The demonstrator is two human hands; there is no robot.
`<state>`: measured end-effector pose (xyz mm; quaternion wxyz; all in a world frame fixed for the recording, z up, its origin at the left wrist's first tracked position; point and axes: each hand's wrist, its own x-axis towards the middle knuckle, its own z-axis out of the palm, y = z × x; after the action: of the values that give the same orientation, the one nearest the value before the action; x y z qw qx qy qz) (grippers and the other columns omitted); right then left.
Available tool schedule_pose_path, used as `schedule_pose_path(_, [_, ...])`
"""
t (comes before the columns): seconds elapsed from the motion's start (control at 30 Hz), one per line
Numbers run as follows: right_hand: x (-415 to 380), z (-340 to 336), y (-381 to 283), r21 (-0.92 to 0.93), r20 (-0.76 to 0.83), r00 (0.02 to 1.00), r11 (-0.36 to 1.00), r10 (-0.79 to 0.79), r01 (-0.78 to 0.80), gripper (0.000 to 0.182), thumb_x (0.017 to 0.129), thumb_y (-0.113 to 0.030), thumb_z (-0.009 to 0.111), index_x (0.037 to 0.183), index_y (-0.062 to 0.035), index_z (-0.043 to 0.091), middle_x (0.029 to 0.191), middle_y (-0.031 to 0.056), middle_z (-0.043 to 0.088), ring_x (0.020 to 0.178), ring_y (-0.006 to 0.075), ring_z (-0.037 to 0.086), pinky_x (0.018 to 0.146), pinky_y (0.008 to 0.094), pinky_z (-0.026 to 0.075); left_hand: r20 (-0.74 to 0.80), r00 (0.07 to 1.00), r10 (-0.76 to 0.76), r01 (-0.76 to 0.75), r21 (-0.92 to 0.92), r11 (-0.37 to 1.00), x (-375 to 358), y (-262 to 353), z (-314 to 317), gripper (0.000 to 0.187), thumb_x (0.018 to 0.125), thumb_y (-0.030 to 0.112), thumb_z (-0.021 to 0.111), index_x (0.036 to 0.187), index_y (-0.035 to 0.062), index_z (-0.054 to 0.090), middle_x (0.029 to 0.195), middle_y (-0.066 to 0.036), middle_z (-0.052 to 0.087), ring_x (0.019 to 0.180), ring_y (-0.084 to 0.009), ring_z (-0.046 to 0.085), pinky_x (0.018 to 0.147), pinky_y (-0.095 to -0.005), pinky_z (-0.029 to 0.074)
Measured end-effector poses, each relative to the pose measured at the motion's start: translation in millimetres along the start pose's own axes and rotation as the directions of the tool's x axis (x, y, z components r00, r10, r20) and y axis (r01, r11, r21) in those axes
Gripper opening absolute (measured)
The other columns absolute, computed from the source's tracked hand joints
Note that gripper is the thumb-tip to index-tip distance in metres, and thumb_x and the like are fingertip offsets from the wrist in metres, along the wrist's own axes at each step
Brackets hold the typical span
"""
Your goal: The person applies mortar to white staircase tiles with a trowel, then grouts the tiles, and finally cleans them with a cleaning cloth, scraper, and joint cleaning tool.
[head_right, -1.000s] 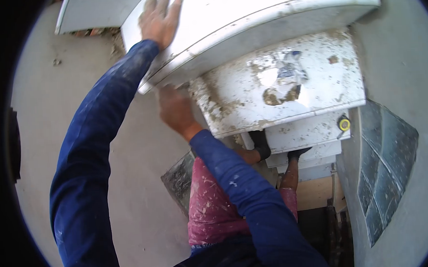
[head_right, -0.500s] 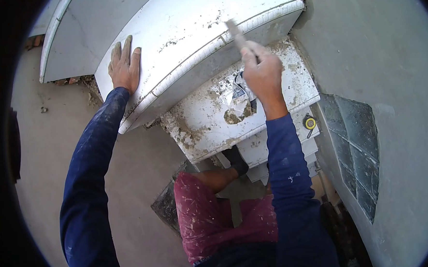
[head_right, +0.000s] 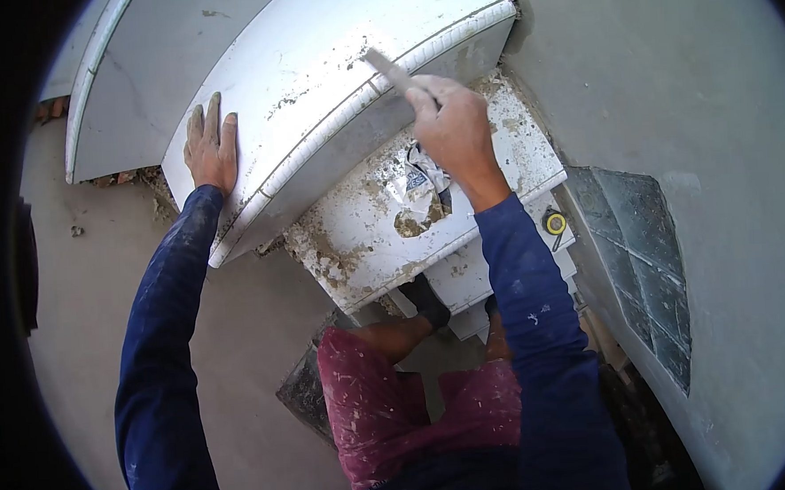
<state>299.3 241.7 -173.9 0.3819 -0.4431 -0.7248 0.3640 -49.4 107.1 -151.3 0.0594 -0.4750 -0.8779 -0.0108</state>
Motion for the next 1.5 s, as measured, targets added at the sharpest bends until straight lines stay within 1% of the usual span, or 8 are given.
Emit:
schedule_pose_path(0.1, [31.3, -18.4, 37.3, 0.304, -0.265, 0.889, 0.908, 0.373, -0.29, 0.021, 0.096, -0.013, 0.061, 0.11, 0.0007, 0.07, 0.076, 0.0027, 0.065, 0.066, 0.0081, 0.06, 0.061, 0.0274, 0.048, 0.007, 1.0, -0.002, 0.002, 0.006, 1.0, -0.9, -2.8, 1.1, 0.063, 0.1, 0.059, 0.033, 0.155, 0.0297, 0.032, 0.16, -0.018, 0.027, 0.151, -0.0321, 0.02, 0.12, -0.0547, 0.013])
schedule_pose_path(0.67, [23.3, -12.5, 61.4, 0.194, -0.027, 0.997, 0.979, 0.07, -0.063, 0.025, 0.099, -0.017, 0.061, 0.113, 0.0017, 0.069, 0.086, 0.0032, 0.069, 0.071, 0.0086, 0.06, 0.065, 0.0253, 0.047, -0.008, 1.0, 0.011, -0.011, -0.022, 1.0, 2.6, -6.6, 6.4, 0.064, 0.099, 0.06, 0.033, 0.155, 0.0301, 0.032, 0.16, -0.019, 0.027, 0.15, -0.0331, 0.021, 0.12, -0.0544, 0.012])
schedule_pose_path(0.87, [41.7, -24.1, 81.7, 0.386, -0.296, 0.881, 0.89, 0.369, -0.243, 0.026, 0.098, -0.013, 0.06, 0.114, 0.0048, 0.068, 0.085, 0.0059, 0.07, 0.072, 0.0096, 0.062, 0.064, 0.0257, 0.049, -0.004, 1.0, 0.007, -0.007, -0.025, 1.0, 2.6, -7.0, 3.9, 0.064, 0.099, 0.06, 0.034, 0.155, 0.0298, 0.033, 0.16, -0.019, 0.027, 0.15, -0.0322, 0.021, 0.12, -0.0537, 0.012])
schedule_pose_path(1.03, [20.8, -1.8, 54.2, 0.39, -0.099, 0.96, 0.898, 0.262, -0.205, 0.023, 0.096, -0.012, 0.062, 0.113, 0.002, 0.07, 0.086, 0.007, 0.07, 0.071, 0.0104, 0.062, 0.065, 0.0266, 0.049, 0.013, 1.0, 0.003, -0.002, -0.027, 1.0, 0.7, -4.9, 0.7, 0.064, 0.099, 0.059, 0.034, 0.156, 0.0291, 0.032, 0.161, -0.019, 0.026, 0.151, -0.0326, 0.02, 0.12, -0.0529, 0.011])
schedule_pose_path(1.13, [-12.2, 28.0, 42.0, 0.122, -0.112, 0.982, 0.979, -0.15, 0.163, 0.022, 0.096, -0.014, 0.063, 0.111, 0.0006, 0.069, 0.087, 0.0059, 0.07, 0.074, 0.0089, 0.062, 0.064, 0.0267, 0.049, 0.007, 1.0, 0.003, -0.003, -0.028, 1.0, 3.1, -4.0, -1.0, 0.064, 0.1, 0.059, 0.033, 0.156, 0.0292, 0.032, 0.161, -0.019, 0.026, 0.151, -0.0328, 0.02, 0.12, -0.053, 0.011])
schedule_pose_path(1.23, [-21.6, 40.3, 25.5, 0.392, -0.121, 0.941, 0.886, 0.316, -0.247, 0.02, 0.096, -0.014, 0.064, 0.108, 0.0014, 0.069, 0.084, 0.0051, 0.069, 0.072, 0.0093, 0.061, 0.065, 0.0277, 0.049, 0.016, 1.0, 0.005, -0.005, -0.022, 1.0, -0.4, -7.8, 1.5, 0.064, 0.1, 0.06, 0.033, 0.156, 0.0295, 0.031, 0.161, -0.018, 0.026, 0.151, -0.0329, 0.02, 0.12, -0.053, 0.011])
schedule_pose_path(1.47, [-35.6, 53.0, 9.7, 0.448, 0.041, 0.955, 0.849, 0.293, -0.279, 0.019, 0.097, -0.014, 0.062, 0.107, 0.0009, 0.068, 0.081, 0.0039, 0.068, 0.07, 0.0081, 0.058, 0.062, 0.026, 0.047, 0.014, 1.0, 0.001, 0.0, -0.024, 1.0, 2.2, -9.0, 2.5, 0.064, 0.1, 0.06, 0.032, 0.156, 0.0299, 0.031, 0.161, -0.018, 0.026, 0.151, -0.0325, 0.019, 0.12, -0.0538, 0.011])
schedule_pose_path(1.5, [-39.3, 62.0, 4.3, 0.341, -0.026, 0.999, 0.939, -0.035, 0.042, 0.019, 0.097, -0.014, 0.062, 0.108, -0.0001, 0.069, 0.082, 0.0042, 0.068, 0.07, 0.0072, 0.058, 0.06, 0.0241, 0.045, 0.01, 1.0, 0.003, -0.003, -0.024, 1.0, 4.6, -8.4, 2.2, 0.064, 0.1, 0.061, 0.032, 0.156, 0.03, 0.031, 0.161, -0.018, 0.026, 0.151, -0.0324, 0.019, 0.12, -0.0539, 0.011])
